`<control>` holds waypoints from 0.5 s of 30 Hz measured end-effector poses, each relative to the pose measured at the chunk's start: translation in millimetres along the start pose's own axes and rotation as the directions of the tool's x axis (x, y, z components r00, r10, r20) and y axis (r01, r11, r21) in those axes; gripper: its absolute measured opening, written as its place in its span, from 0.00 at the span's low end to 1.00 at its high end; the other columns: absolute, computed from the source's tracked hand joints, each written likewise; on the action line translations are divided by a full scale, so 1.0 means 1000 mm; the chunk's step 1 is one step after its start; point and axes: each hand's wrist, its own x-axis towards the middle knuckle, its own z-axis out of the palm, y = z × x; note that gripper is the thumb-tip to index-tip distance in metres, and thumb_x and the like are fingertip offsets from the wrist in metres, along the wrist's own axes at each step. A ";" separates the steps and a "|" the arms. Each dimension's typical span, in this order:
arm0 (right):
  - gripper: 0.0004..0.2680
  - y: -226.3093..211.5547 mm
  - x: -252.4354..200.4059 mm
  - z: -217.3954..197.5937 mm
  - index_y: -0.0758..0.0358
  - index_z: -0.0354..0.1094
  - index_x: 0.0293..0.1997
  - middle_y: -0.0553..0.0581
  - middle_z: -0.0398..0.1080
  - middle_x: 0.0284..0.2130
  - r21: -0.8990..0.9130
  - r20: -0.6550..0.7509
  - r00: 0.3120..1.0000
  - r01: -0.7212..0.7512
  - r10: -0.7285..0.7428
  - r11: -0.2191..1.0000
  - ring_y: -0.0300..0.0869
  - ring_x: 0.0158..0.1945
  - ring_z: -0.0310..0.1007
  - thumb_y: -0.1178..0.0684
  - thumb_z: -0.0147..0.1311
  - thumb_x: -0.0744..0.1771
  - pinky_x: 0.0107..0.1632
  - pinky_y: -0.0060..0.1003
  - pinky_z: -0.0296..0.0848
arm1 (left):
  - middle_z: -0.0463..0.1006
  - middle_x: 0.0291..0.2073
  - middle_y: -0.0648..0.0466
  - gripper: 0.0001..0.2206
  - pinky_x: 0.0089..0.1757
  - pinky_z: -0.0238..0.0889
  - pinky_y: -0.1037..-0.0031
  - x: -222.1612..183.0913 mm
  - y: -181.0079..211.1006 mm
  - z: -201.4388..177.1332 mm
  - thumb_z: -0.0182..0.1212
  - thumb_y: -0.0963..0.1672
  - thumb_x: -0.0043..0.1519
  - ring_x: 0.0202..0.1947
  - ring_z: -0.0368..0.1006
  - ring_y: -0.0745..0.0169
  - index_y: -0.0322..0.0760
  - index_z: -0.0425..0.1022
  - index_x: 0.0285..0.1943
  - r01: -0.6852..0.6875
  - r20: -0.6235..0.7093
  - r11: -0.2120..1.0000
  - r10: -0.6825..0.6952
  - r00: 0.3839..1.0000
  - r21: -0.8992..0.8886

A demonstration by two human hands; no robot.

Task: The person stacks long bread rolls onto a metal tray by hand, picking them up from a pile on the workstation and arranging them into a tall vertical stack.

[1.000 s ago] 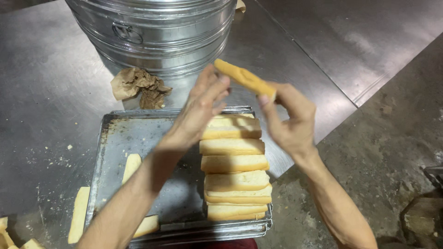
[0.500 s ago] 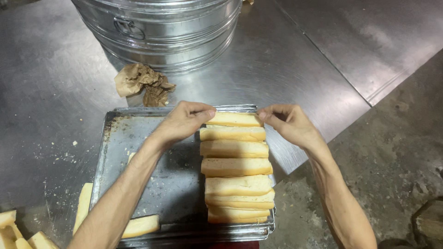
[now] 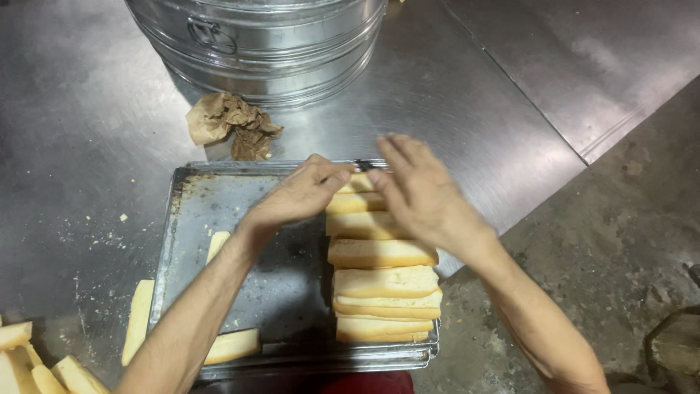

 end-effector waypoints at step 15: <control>0.26 -0.026 -0.027 0.041 0.60 0.47 0.76 0.73 0.41 0.74 -0.182 0.054 0.998 0.035 -0.025 0.983 0.62 0.78 0.34 0.35 0.30 0.71 0.74 0.57 0.34 | 0.36 0.78 0.31 0.45 0.70 0.35 0.62 -0.022 -0.015 0.101 0.29 0.62 0.67 0.79 0.33 0.39 0.24 0.31 0.79 -0.286 -0.382 0.753 0.050 0.923 -0.593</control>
